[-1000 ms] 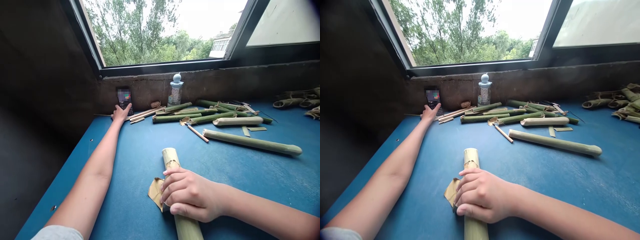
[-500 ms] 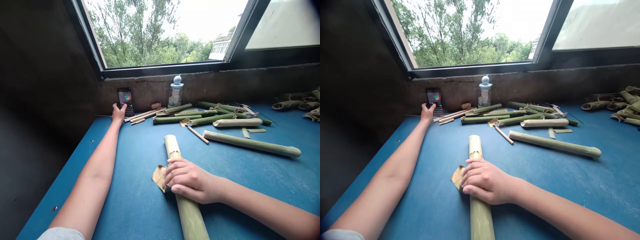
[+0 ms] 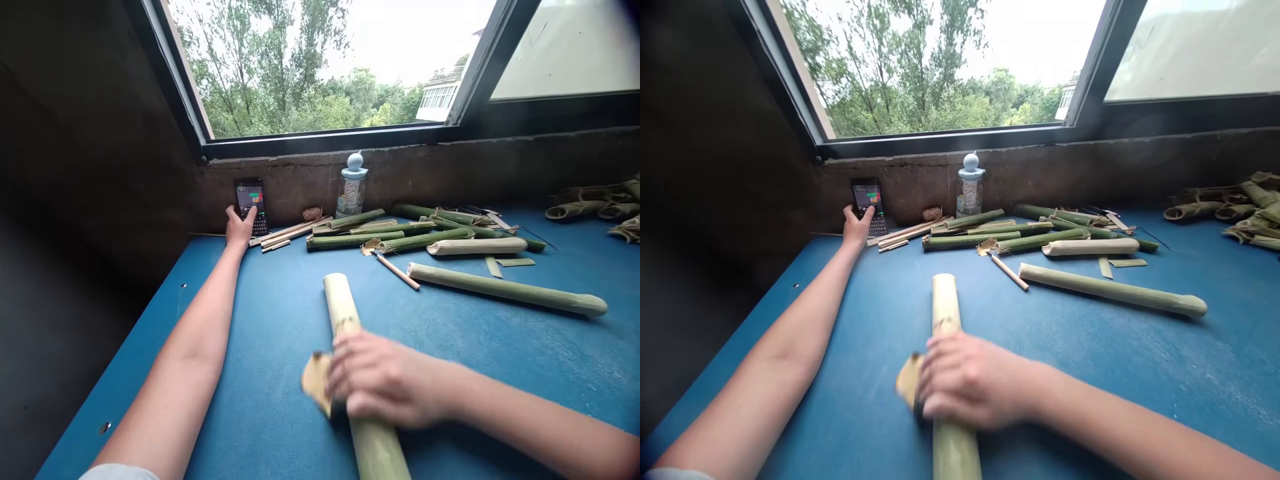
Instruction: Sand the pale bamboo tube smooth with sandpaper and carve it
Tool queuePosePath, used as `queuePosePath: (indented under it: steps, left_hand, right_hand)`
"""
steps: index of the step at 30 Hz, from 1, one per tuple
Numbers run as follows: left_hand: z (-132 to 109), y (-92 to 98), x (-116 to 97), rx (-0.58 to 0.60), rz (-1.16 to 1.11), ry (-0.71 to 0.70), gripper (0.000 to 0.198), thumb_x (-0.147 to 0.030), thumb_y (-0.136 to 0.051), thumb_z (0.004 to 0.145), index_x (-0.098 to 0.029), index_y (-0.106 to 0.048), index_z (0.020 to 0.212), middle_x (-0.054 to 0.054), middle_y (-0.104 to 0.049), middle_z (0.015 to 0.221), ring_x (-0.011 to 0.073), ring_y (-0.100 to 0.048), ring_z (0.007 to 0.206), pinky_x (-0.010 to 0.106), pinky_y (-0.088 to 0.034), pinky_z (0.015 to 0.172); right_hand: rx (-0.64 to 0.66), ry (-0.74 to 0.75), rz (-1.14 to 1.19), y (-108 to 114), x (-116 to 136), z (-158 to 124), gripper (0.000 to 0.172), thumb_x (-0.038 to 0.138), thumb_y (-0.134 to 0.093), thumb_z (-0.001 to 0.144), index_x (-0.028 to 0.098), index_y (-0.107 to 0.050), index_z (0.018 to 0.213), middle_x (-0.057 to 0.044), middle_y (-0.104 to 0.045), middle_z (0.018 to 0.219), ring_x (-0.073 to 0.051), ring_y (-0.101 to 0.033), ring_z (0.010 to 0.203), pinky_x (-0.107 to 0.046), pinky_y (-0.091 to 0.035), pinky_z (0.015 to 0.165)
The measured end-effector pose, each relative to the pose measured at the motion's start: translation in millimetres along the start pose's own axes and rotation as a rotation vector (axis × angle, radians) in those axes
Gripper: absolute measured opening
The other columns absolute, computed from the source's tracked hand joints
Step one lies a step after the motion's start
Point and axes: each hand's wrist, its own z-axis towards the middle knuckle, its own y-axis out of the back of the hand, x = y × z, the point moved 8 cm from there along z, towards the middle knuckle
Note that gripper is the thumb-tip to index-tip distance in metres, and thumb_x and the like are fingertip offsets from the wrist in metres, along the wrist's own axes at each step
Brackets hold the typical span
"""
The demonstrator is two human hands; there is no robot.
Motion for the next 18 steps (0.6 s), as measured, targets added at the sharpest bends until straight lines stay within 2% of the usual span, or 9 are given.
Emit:
queuePosePath:
  steps: [2,4,7,9,11,14,16,18]
  left_hand:
    - [-0.1,2.4,-3.5,-0.024,-0.026,-0.064,0.073,-0.050,-0.059,0.085,-0.018,-0.036,0.147,0.019,-0.059,0.139,0.0368,-0.056,0.129,0.051,-0.044,0.107]
    - [-1.8,3.5,-10.8,-0.027,-0.025,-0.143,0.078,-0.040,-0.061,0.083,-0.019,-0.032,0.152,0.017,-0.053,0.146,0.0356,-0.053,0.132,0.050,-0.042,0.110]
    - [-4.9,7.8,-25.7,-0.039,0.006,-0.265,0.084,-0.035,-0.060,0.084,-0.022,-0.025,0.158,0.016,-0.042,0.153,0.0365,-0.048,0.136,0.051,-0.039,0.113]
    - [-4.7,9.0,-32.6,-0.020,0.069,-0.308,0.079,-0.037,-0.057,0.087,-0.027,-0.028,0.159,0.016,-0.043,0.150,0.0385,-0.050,0.134,0.054,-0.041,0.111]
    - [-2.9,8.9,-35.5,0.011,0.151,-0.328,0.070,-0.041,-0.053,0.090,-0.030,-0.036,0.157,0.015,-0.046,0.145,0.0403,-0.051,0.131,0.057,-0.042,0.108]
    - [0.0,12.6,-34.4,0.010,0.135,-0.356,0.063,-0.044,-0.048,0.092,-0.031,-0.043,0.154,0.014,-0.048,0.141,0.0380,-0.051,0.131,0.054,-0.041,0.109]
    - [1.0,18.3,-30.5,-0.025,0.021,-0.368,0.065,-0.043,-0.047,0.093,-0.029,-0.038,0.156,0.013,-0.048,0.142,0.0334,-0.051,0.132,0.048,-0.040,0.112]
    - [2.9,23.6,-22.0,-0.066,-0.080,-0.340,0.072,-0.040,-0.049,0.092,-0.026,-0.030,0.159,0.013,-0.049,0.143,0.0302,-0.051,0.132,0.043,-0.038,0.114]
  right_hand:
    - [-0.104,-0.094,-0.071,22.5,-23.6,-3.5,0.027,0.025,-0.044,0.105,0.015,-0.069,0.101,-0.010,-0.077,0.104,-0.019,-0.064,0.114,-0.036,-0.040,0.112]
    - [-0.153,-0.145,-0.123,31.8,-31.3,-5.8,0.028,0.022,-0.043,0.105,0.016,-0.069,0.096,-0.009,-0.077,0.097,-0.020,-0.066,0.107,-0.038,-0.043,0.107]
    - [-0.053,-0.074,-0.112,6.9,-5.0,-0.9,0.029,0.026,-0.045,0.104,0.018,-0.068,0.087,-0.006,-0.075,0.081,-0.018,-0.068,0.085,-0.036,-0.049,0.097]
    - [0.015,-0.014,-0.093,-13.9,15.9,2.5,0.032,0.030,-0.044,0.104,0.018,-0.067,0.087,-0.006,-0.075,0.078,-0.018,-0.069,0.083,-0.034,-0.050,0.095]
    - [0.035,0.023,-0.065,-20.1,21.1,3.1,0.031,0.031,-0.043,0.105,0.018,-0.067,0.089,-0.006,-0.076,0.081,-0.017,-0.069,0.086,-0.033,-0.049,0.096]
    - [-0.046,0.004,-0.046,5.0,-6.7,-2.9,0.028,0.029,-0.044,0.105,0.018,-0.067,0.093,-0.007,-0.077,0.090,-0.017,-0.069,0.095,-0.034,-0.047,0.102]
    - [-0.163,-0.087,-0.093,30.4,-33.1,-9.8,0.027,0.027,-0.044,0.105,0.018,-0.067,0.093,-0.007,-0.076,0.093,-0.018,-0.067,0.099,-0.036,-0.046,0.104]
    - [-0.244,-0.147,-0.130,42.1,-42.3,-14.0,0.028,0.022,-0.042,0.105,0.016,-0.066,0.091,-0.009,-0.074,0.090,-0.019,-0.065,0.097,-0.039,-0.045,0.103]
